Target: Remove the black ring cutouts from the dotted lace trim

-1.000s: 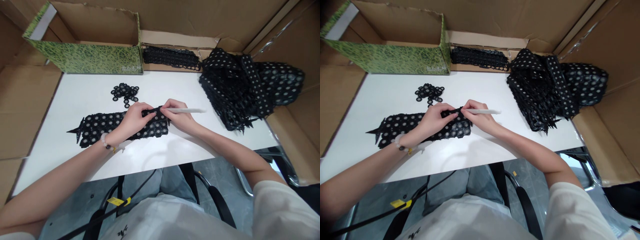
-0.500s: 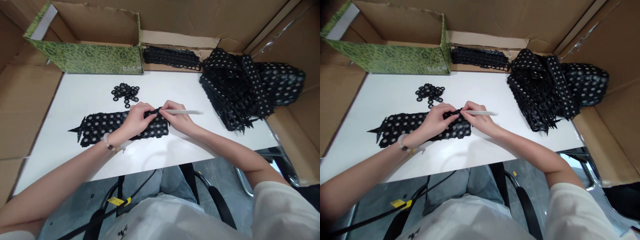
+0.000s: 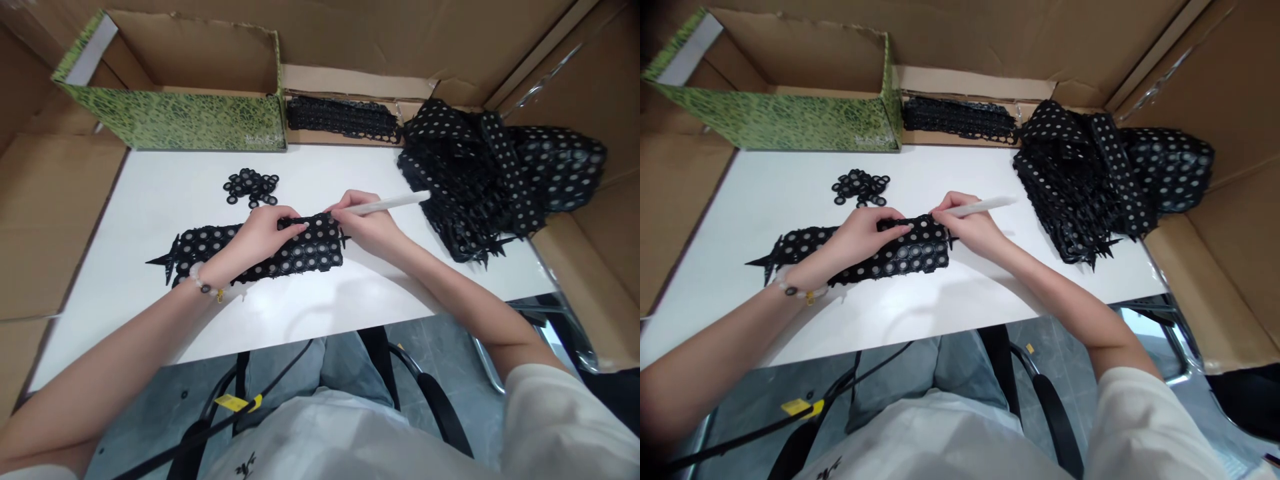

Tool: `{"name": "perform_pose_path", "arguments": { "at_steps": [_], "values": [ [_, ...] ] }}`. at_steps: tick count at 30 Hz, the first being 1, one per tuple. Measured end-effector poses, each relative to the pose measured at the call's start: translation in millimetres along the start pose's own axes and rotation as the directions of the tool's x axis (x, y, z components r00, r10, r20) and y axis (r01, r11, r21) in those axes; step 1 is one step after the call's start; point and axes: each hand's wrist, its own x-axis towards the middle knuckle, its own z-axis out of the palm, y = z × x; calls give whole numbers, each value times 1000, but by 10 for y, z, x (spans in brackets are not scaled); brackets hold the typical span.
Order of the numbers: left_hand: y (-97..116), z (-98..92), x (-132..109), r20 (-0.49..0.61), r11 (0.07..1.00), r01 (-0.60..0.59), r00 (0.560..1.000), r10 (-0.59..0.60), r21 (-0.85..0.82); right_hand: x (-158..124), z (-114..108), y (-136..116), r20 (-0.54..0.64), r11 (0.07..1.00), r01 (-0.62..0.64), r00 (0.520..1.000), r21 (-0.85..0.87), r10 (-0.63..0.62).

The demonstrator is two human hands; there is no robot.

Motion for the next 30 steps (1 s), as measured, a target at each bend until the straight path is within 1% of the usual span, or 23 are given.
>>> {"name": "perform_pose_path", "arguments": {
  "at_steps": [2,3,5,7,10,12,16,21,25,30],
  "values": [
    [10,34,-8,0,998,-21,1000,21,-55,9,-9,13,33,996,24,999,89,-27],
    [16,56,-14,1,996,-32,999,32,-78,8,1,24,58,994,37,997,105,-44],
    [25,98,-26,7,993,-51,999,52,-108,-3,37,48,108,995,47,993,87,-56],
    [28,124,-35,9,992,-60,998,62,-115,-20,70,62,126,999,44,991,22,-47],
    [24,134,-37,0,991,-62,998,63,-117,-41,81,53,109,994,44,993,-103,-33],
    [25,133,-33,7,991,-56,998,58,-122,-48,69,38,108,988,52,993,-149,-36],
    [46,140,-33,19,991,-34,999,37,-130,-50,67,29,114,985,68,992,-157,-50],
    [90,152,-55,3,992,-14,1000,14,-124,-57,124,34,84,984,71,995,-161,-58],
    [102,153,-57,7,990,-33,999,35,-138,-68,153,19,82,981,88,994,-170,-75],
    [109,137,-47,48,985,-71,996,79,-159,-71,164,25,75,984,74,995,-162,-62]
  ]
}}
